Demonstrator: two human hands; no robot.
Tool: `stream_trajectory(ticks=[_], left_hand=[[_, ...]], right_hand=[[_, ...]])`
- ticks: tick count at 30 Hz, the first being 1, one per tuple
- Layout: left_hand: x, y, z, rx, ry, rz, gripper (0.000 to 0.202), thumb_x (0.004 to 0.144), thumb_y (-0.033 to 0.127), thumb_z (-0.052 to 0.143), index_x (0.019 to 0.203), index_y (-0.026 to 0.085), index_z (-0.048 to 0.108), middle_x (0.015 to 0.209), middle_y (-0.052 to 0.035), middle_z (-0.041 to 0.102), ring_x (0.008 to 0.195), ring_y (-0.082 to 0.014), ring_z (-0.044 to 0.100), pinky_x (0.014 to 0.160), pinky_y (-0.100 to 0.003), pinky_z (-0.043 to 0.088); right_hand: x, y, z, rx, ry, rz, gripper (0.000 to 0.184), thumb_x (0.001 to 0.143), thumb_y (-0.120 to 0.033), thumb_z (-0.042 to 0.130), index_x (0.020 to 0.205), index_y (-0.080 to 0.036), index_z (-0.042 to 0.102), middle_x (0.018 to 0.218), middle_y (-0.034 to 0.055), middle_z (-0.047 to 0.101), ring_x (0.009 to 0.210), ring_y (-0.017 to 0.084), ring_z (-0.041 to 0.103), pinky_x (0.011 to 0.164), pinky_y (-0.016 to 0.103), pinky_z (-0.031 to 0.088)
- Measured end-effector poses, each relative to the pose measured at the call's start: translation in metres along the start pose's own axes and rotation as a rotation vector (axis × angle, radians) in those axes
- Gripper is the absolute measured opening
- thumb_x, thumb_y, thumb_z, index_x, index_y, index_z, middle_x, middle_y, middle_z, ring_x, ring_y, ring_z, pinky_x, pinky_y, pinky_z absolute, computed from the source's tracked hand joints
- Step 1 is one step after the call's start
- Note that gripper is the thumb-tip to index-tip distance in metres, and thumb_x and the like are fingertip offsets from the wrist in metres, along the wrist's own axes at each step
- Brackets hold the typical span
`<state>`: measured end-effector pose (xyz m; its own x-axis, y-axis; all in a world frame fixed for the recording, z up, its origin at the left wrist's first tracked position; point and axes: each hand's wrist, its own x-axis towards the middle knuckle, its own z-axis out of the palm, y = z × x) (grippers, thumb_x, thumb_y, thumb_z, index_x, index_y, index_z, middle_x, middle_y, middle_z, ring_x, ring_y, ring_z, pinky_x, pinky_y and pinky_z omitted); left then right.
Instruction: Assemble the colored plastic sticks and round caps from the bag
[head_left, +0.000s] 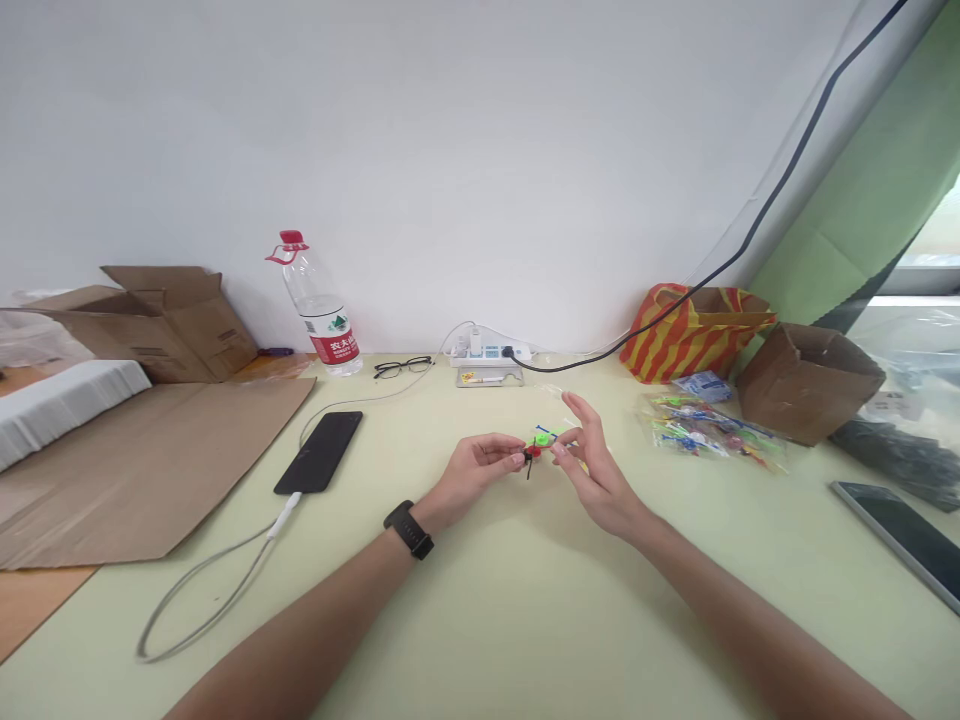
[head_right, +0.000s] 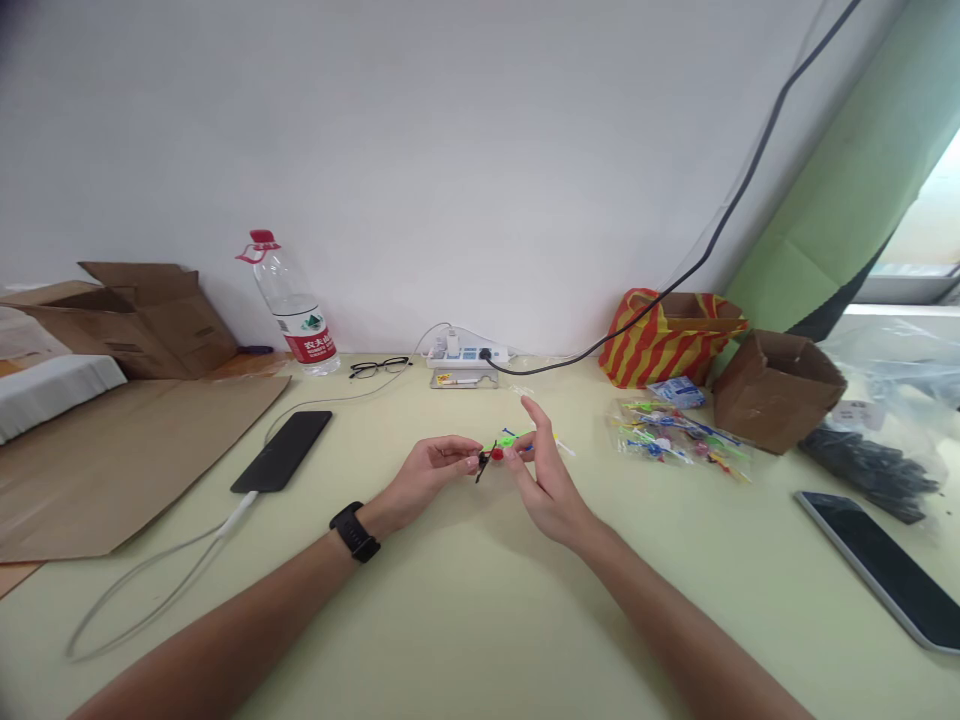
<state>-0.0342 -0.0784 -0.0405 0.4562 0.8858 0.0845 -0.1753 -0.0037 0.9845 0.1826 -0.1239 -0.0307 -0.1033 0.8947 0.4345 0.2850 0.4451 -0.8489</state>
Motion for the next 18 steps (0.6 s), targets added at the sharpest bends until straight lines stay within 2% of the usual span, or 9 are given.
stream_trajectory(ticks=[1, 2, 3, 4, 5, 6, 8, 13, 18], left_hand=[[0.000, 0.000, 0.000, 0.002, 0.022, -0.003, 0.036, 0.076, 0.037, 0.088, 0.103, 0.016, 0.078, 0.105, -0.0105, 0.079, 0.095, -0.0214, 0.072, 0.093, -0.036, 0.054], [0.000, 0.000, 0.001, 0.003, 0.040, -0.003, 0.036, 0.075, 0.036, 0.089, 0.103, 0.016, 0.078, 0.107, -0.0106, 0.079, 0.096, -0.0219, 0.072, 0.094, -0.036, 0.053], [0.000, 0.001, 0.001, 0.007, 0.053, -0.003, 0.036, 0.075, 0.036, 0.089, 0.102, 0.016, 0.078, 0.108, -0.0106, 0.079, 0.098, -0.0221, 0.072, 0.095, -0.037, 0.053], [0.000, 0.001, 0.001, 0.012, 0.063, -0.003, 0.036, 0.075, 0.036, 0.089, 0.102, 0.016, 0.078, 0.108, -0.0107, 0.079, 0.099, -0.0223, 0.072, 0.096, -0.037, 0.053], [0.001, 0.001, 0.001, 0.017, 0.069, -0.003, 0.036, 0.075, 0.036, 0.089, 0.102, 0.016, 0.078, 0.108, -0.0107, 0.079, 0.100, -0.0223, 0.072, 0.097, -0.037, 0.053], [0.001, 0.001, 0.002, 0.021, 0.074, -0.004, 0.037, 0.075, 0.036, 0.089, 0.103, 0.016, 0.078, 0.108, -0.0108, 0.078, 0.101, -0.0224, 0.072, 0.098, -0.037, 0.053], [0.001, 0.001, 0.002, 0.028, 0.079, -0.004, 0.037, 0.075, 0.037, 0.089, 0.104, 0.016, 0.078, 0.109, -0.0110, 0.078, 0.102, -0.0228, 0.072, 0.098, -0.038, 0.053], [0.000, 0.001, 0.001, 0.056, 0.033, 0.007, 0.035, 0.077, 0.036, 0.088, 0.103, 0.015, 0.077, 0.109, -0.0112, 0.078, 0.102, -0.0236, 0.072, 0.099, -0.039, 0.053], [-0.002, 0.002, 0.001, 0.079, -0.066, -0.007, 0.030, 0.082, 0.034, 0.085, 0.103, 0.015, 0.076, 0.109, -0.0114, 0.077, 0.105, -0.0242, 0.071, 0.099, -0.038, 0.053]], right_hand=[[-0.001, 0.000, 0.001, 0.033, -0.006, 0.030, 0.073, 0.102, -0.048, 0.052, 0.163, -0.031, 0.016, 0.122, 0.0121, 0.062, 0.098, 0.024, 0.061, 0.087, 0.043, 0.055], [-0.001, 0.000, 0.001, 0.072, -0.030, 0.078, 0.071, 0.102, -0.050, 0.050, 0.162, -0.031, 0.018, 0.112, 0.0101, 0.065, 0.089, 0.023, 0.061, 0.079, 0.040, 0.056], [-0.001, -0.001, 0.001, 0.118, -0.069, 0.140, 0.065, 0.102, -0.052, 0.047, 0.159, -0.029, 0.026, 0.094, 0.0055, 0.065, 0.075, 0.021, 0.058, 0.068, 0.035, 0.053], [-0.001, -0.003, -0.001, 0.171, -0.113, 0.203, 0.057, 0.103, -0.054, 0.044, 0.153, -0.027, 0.036, 0.073, -0.0009, 0.058, 0.060, 0.018, 0.050, 0.057, 0.031, 0.047], [0.000, -0.005, -0.002, 0.226, -0.147, 0.256, 0.051, 0.104, -0.056, 0.041, 0.144, -0.026, 0.046, 0.059, -0.0066, 0.045, 0.050, 0.016, 0.038, 0.049, 0.027, 0.038], [0.000, -0.008, -0.003, 0.274, -0.161, 0.292, 0.046, 0.104, -0.057, 0.040, 0.134, -0.025, 0.052, 0.053, -0.0099, 0.032, 0.045, 0.014, 0.028, 0.045, 0.025, 0.029], [0.002, -0.012, -0.005, 0.325, -0.142, 0.291, 0.038, 0.103, -0.056, 0.043, 0.121, -0.025, 0.056, 0.052, -0.0113, 0.024, 0.045, 0.012, 0.021, 0.045, 0.025, 0.021], [0.002, -0.005, 0.002, 0.210, -0.152, 0.168, 0.034, 0.098, -0.050, 0.059, 0.121, -0.027, 0.049, 0.068, -0.0059, 0.048, 0.061, 0.015, 0.045, 0.056, 0.027, 0.038], [-0.001, 0.008, 0.011, 0.141, -0.205, 0.111, 0.039, 0.097, -0.040, 0.060, 0.130, -0.028, 0.043, 0.091, 0.0003, 0.058, 0.072, 0.016, 0.055, 0.066, 0.031, 0.047]])
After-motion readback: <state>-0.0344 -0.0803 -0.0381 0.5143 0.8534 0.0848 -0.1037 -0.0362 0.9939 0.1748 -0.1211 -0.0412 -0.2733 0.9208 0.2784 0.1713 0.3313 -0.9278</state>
